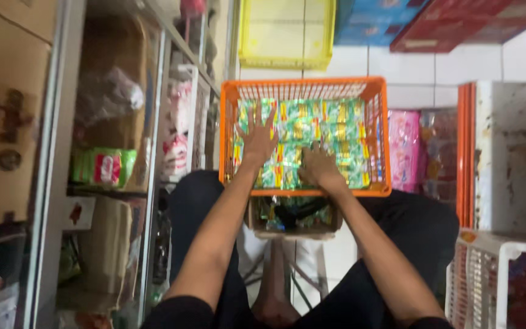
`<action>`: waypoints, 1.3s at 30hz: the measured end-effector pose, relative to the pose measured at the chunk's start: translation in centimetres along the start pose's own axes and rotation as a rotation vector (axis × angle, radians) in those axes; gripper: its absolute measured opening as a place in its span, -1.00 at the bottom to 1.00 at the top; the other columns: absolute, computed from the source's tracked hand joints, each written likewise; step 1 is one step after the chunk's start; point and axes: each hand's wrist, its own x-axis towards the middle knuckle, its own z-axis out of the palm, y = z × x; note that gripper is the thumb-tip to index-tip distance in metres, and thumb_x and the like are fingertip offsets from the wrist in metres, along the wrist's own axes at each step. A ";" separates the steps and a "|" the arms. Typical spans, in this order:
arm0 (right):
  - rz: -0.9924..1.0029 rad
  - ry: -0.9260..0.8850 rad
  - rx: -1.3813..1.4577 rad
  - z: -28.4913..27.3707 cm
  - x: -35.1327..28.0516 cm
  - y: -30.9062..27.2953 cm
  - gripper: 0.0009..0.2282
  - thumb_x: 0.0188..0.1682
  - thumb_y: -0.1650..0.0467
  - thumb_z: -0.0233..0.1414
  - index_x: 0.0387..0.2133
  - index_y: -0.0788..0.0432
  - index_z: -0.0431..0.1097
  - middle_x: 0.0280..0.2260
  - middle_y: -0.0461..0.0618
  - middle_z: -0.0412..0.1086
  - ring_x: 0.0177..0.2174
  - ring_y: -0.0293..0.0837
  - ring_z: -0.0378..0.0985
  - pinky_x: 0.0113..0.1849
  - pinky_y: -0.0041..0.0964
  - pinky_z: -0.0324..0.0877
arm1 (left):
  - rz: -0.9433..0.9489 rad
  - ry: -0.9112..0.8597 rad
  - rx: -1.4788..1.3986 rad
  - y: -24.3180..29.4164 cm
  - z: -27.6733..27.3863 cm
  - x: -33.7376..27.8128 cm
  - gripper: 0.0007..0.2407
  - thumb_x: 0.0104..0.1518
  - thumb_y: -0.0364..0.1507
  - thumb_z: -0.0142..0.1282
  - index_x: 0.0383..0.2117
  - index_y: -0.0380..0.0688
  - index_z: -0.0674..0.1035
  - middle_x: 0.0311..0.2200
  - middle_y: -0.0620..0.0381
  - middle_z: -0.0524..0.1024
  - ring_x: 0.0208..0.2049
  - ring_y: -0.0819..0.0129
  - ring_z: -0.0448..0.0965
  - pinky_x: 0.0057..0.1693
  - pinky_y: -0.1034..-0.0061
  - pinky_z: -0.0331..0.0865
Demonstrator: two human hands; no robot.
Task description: The person uses a handheld scanner to scan individual packets of detergent and snacks, transferring them between baskets and boxes while sitting on the floor of a store.
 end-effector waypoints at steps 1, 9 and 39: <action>-0.007 0.040 0.008 -0.4 -0.7 -0.2 -0.53 -0.04 0.25 0.03 0.09 0.26 0.22 0.08 0.31 0.20 0.11 0.31 0.26 0.02 0.40 0.19 | -0.014 0.006 0.007 0.3 -0.2 -0.4 -0.37 0.24 -0.20 0.03 0.44 0.36 0.00 0.50 0.07 -0.40 0.49 -0.06 -0.35 0.33 -0.51 -0.34; 0.013 -0.030 0.062 -1.5 0.1 4.4 -0.55 0.00 0.14 0.04 -0.04 0.27 0.37 0.04 0.30 0.34 0.09 0.27 0.39 0.06 0.09 0.35 | -0.031 -0.041 0.046 1.6 -1.6 -1.2 -0.38 0.23 -0.23 0.00 0.44 0.42 0.01 0.50 0.10 -0.31 0.49 -0.08 -0.36 0.33 -0.53 -0.45; 0.334 -0.377 -0.061 0.7 -1.9 8.7 -0.74 0.00 0.28 0.05 -0.22 0.21 0.56 -0.18 0.22 0.54 -0.19 0.17 0.64 -0.19 0.04 0.48 | 0.588 -0.181 0.255 5.6 2.6 -5.5 -0.36 0.11 -0.48 0.08 0.41 -0.10 0.17 0.41 -0.08 0.08 0.34 -0.07 0.16 0.25 0.10 0.26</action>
